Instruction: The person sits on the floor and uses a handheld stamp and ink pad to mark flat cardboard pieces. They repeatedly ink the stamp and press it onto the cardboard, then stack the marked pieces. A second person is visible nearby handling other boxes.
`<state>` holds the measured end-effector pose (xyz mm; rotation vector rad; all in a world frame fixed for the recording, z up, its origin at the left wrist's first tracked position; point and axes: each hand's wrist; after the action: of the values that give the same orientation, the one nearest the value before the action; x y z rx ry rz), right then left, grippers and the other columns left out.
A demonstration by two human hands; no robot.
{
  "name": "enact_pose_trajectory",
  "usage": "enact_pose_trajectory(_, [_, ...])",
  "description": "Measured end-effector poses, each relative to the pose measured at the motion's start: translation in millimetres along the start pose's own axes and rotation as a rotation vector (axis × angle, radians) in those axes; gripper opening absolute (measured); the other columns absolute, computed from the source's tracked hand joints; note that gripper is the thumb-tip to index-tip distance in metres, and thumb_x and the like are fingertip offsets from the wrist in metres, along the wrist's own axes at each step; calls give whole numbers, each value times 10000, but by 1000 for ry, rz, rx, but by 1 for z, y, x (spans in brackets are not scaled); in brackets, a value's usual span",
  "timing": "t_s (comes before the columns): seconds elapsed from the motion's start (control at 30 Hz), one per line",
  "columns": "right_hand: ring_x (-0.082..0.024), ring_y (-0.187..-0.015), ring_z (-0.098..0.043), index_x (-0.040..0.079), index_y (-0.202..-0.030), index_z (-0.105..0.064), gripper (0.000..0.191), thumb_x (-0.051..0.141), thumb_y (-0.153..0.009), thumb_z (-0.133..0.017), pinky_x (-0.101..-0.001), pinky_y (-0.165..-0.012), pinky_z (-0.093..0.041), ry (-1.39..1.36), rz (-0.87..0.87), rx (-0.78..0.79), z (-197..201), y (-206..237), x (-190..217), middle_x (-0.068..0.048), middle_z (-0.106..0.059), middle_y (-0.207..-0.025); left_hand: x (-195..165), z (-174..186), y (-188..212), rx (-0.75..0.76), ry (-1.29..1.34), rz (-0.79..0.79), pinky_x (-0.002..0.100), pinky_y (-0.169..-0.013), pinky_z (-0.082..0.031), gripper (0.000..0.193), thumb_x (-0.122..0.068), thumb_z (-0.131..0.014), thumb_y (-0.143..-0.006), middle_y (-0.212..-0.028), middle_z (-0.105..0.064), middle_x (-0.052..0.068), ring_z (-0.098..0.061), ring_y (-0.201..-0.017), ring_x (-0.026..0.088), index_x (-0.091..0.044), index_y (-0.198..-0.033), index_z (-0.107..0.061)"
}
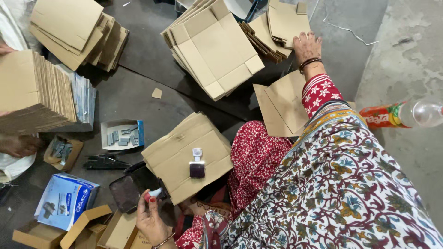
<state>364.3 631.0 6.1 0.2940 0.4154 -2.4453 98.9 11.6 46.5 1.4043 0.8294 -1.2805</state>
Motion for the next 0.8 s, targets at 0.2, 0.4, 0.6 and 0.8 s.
enact_pose_trajectory(0.2, [-315, -1108, -633, 135, -1075, -735, 182, 149, -939, -614, -536, -960, -478, -77, 45, 83, -17, -9, -14, -92, -722, -1101, -6, -11, 2, 26, 43, -7, 259, -945, -541, 342, -110, -680, -1012, -1188, -675, 68, -652, -1046, 122, 47, -1312, -629])
enact_pose_trajectory(0.4, [-309, -1103, -646, 75, -1147, -720, 181, 70, -1011, -602, -478, -980, -475, -234, -56, -174, -5, -22, -43, -101, -727, -1084, -14, -19, 4, 49, 30, -2, 269, -973, -543, 343, -119, -677, -1002, -1174, -680, 58, -655, -1054, 122, 43, -1300, -624])
enact_pose_trajectory(0.6, [-292, -1387, -555, 39, -1417, -651, 430, 0, -991, -611, -454, -1152, -409, -325, 141, -548, 94, -11, -13, -112, -682, -1396, -17, -20, 7, 45, 63, -2, 267, -949, -539, 348, -120, -684, -1003, -1177, -677, 63, -648, -1051, 126, 44, -1305, -629])
enact_pose_trajectory(0.8, [-201, -1161, -575, 96, -1409, -667, 304, 138, -1110, -635, -366, -1047, -439, -69, 485, -450, 137, 14, 100, -47, -688, -1250, -12, -13, 8, 36, 49, -28, 263, -935, -545, 349, -114, -690, -972, -1203, -683, 51, -655, -1063, 126, 28, -1287, -638])
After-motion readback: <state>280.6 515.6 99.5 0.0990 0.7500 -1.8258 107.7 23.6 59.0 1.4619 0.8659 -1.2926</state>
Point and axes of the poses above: each hand's wrist, its own y-axis away from the middle knuckle, its own z-axis out of the back of the hand, x = y × z
